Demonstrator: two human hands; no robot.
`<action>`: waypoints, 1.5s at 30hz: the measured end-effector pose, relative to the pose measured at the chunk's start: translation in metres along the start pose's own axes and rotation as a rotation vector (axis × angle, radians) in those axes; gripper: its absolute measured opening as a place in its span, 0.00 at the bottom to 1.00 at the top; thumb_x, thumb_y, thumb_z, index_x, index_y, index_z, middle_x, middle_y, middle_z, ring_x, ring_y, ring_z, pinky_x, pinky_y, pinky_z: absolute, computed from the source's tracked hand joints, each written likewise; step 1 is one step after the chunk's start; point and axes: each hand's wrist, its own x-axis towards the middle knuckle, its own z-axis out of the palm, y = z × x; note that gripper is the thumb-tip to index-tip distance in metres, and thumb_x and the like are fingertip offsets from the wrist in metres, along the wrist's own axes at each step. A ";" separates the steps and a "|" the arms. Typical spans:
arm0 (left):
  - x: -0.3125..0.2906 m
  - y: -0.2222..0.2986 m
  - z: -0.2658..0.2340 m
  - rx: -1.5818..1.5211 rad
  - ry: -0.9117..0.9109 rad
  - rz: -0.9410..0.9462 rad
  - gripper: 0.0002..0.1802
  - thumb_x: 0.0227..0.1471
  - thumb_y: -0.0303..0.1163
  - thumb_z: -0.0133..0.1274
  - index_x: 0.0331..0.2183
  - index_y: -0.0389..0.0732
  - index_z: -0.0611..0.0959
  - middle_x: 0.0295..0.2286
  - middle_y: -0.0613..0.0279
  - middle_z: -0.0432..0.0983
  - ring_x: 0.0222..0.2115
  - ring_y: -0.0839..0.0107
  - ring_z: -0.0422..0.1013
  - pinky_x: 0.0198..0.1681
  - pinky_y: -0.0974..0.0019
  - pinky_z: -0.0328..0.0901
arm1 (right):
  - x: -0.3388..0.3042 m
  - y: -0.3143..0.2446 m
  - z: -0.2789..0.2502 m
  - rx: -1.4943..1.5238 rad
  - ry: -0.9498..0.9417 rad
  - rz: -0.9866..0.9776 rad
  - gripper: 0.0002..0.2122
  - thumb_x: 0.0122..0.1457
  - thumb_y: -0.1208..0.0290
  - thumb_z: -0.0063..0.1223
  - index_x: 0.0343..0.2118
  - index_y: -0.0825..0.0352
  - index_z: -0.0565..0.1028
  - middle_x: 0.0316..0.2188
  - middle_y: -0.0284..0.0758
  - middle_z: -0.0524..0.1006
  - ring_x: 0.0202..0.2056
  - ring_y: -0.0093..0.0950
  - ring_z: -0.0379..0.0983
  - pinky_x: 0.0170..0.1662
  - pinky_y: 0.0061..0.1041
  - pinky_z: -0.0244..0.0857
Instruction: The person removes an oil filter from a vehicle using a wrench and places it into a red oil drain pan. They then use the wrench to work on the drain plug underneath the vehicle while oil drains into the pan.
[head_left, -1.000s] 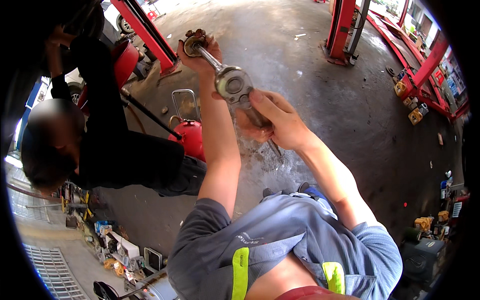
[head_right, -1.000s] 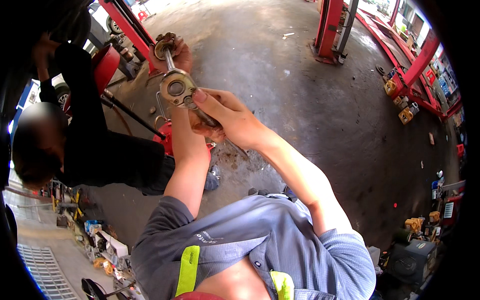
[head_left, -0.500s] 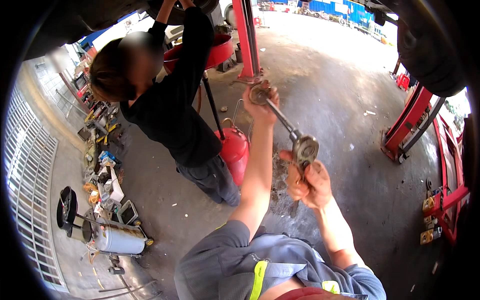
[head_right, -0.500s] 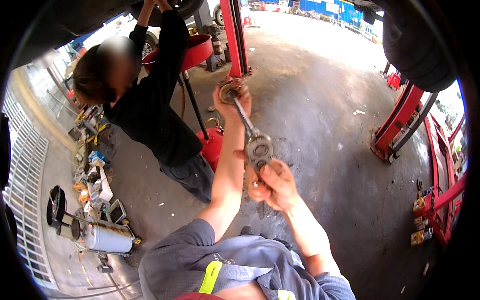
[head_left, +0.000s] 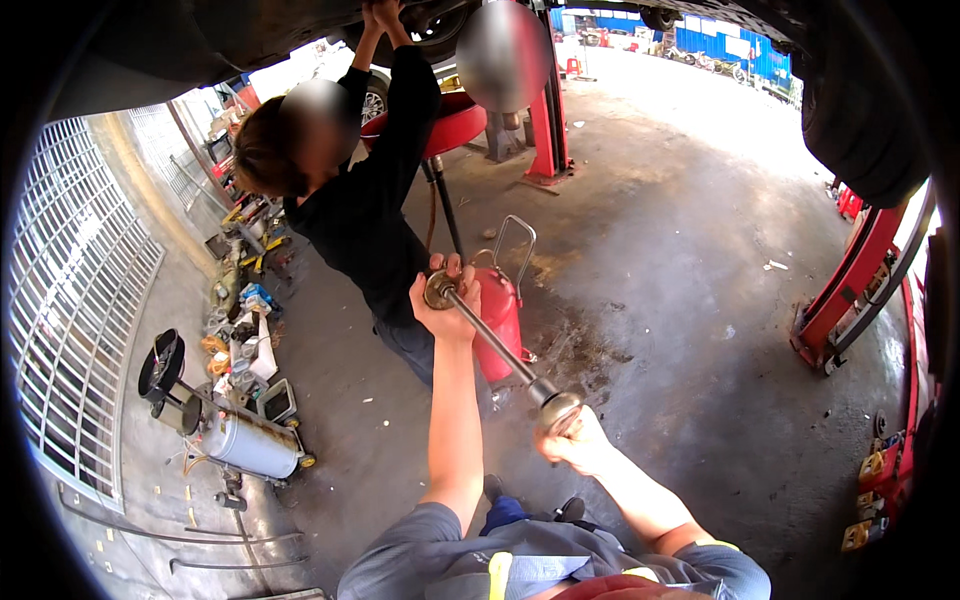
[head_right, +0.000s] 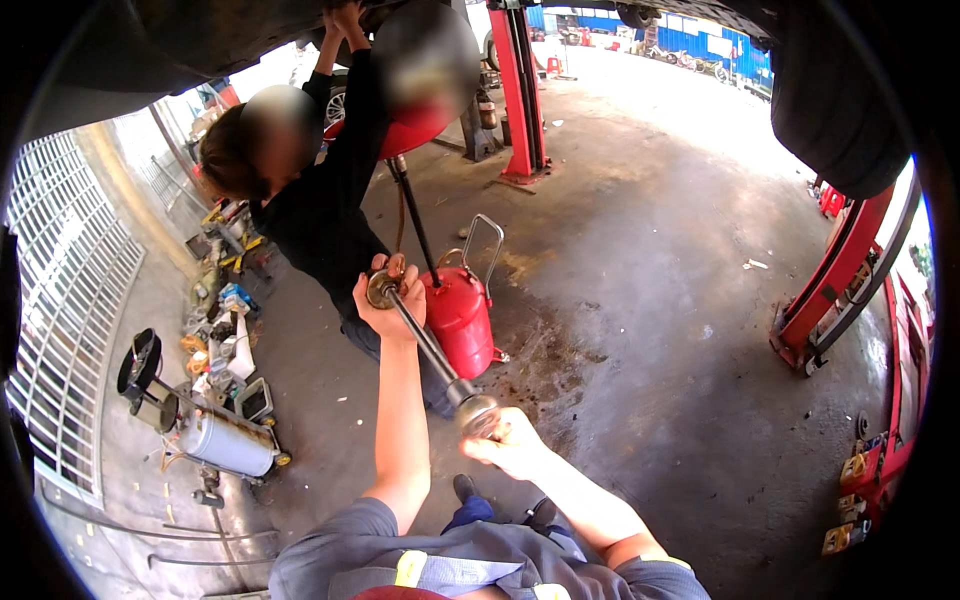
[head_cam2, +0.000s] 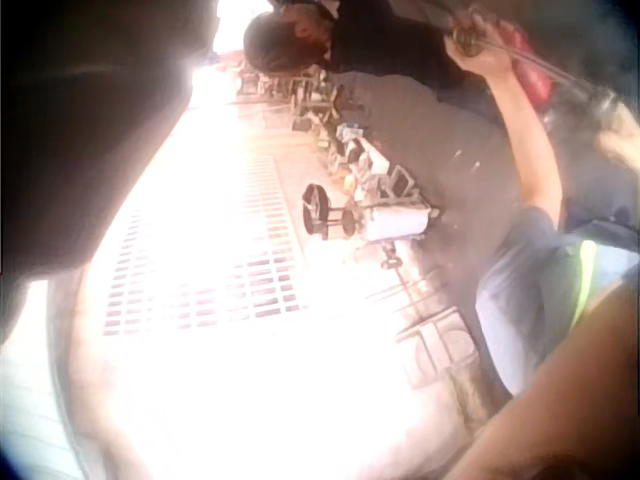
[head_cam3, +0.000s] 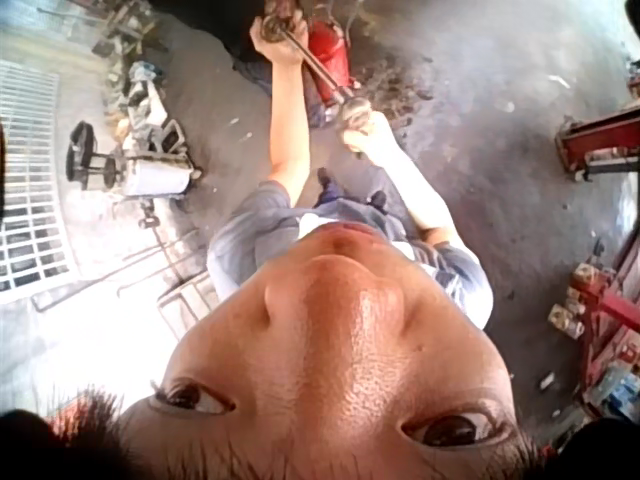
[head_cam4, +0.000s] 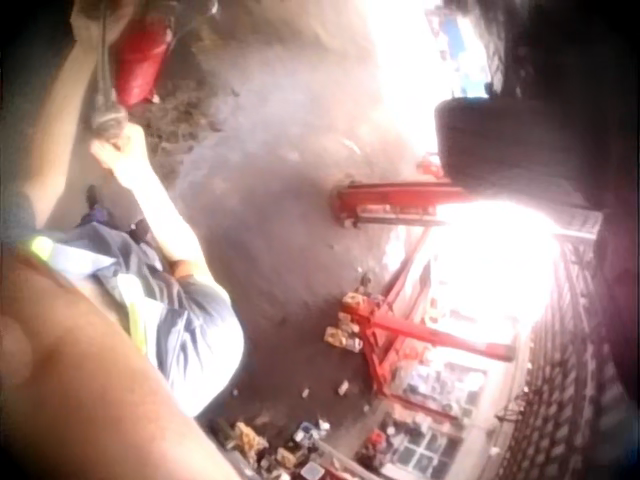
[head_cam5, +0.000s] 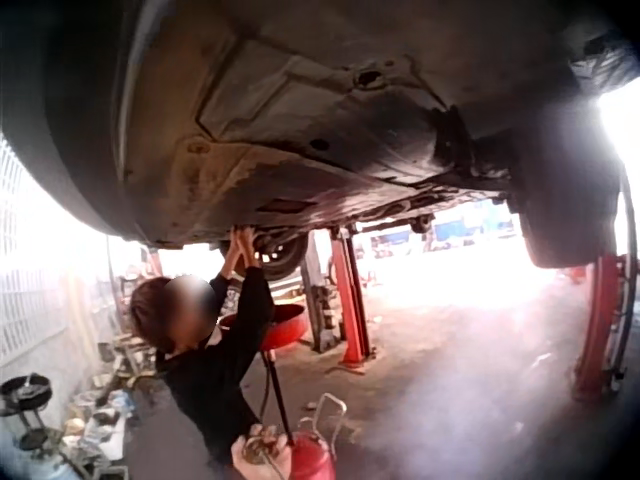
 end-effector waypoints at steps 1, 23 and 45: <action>-0.009 0.008 0.003 0.060 0.033 0.019 0.16 0.58 0.46 0.53 0.39 0.46 0.73 0.33 0.60 0.66 0.27 0.68 0.59 0.27 0.68 0.57 | 0.003 0.002 0.004 0.166 -0.048 0.035 0.10 0.63 0.70 0.63 0.29 0.67 0.73 0.20 0.30 0.70 0.20 0.17 0.62 0.22 0.19 0.51; -0.215 0.298 0.032 0.184 0.471 0.418 0.14 0.63 0.46 0.44 0.38 0.46 0.77 0.32 0.62 0.74 0.27 0.65 0.68 0.25 0.66 0.62 | 0.116 0.085 0.210 0.133 -0.489 0.376 0.17 0.70 0.68 0.53 0.58 0.67 0.69 0.27 0.25 0.69 0.24 0.12 0.57 0.25 0.15 0.52; -0.293 0.513 -0.089 0.712 1.178 -0.426 0.27 0.58 0.62 0.55 0.33 0.45 0.81 0.28 0.62 0.79 0.20 0.71 0.71 0.22 0.65 0.66 | 0.307 0.234 0.232 -1.146 -0.499 -0.035 0.16 0.45 0.58 0.69 0.22 0.64 0.74 0.14 0.40 0.74 0.19 0.37 0.77 0.24 0.34 0.68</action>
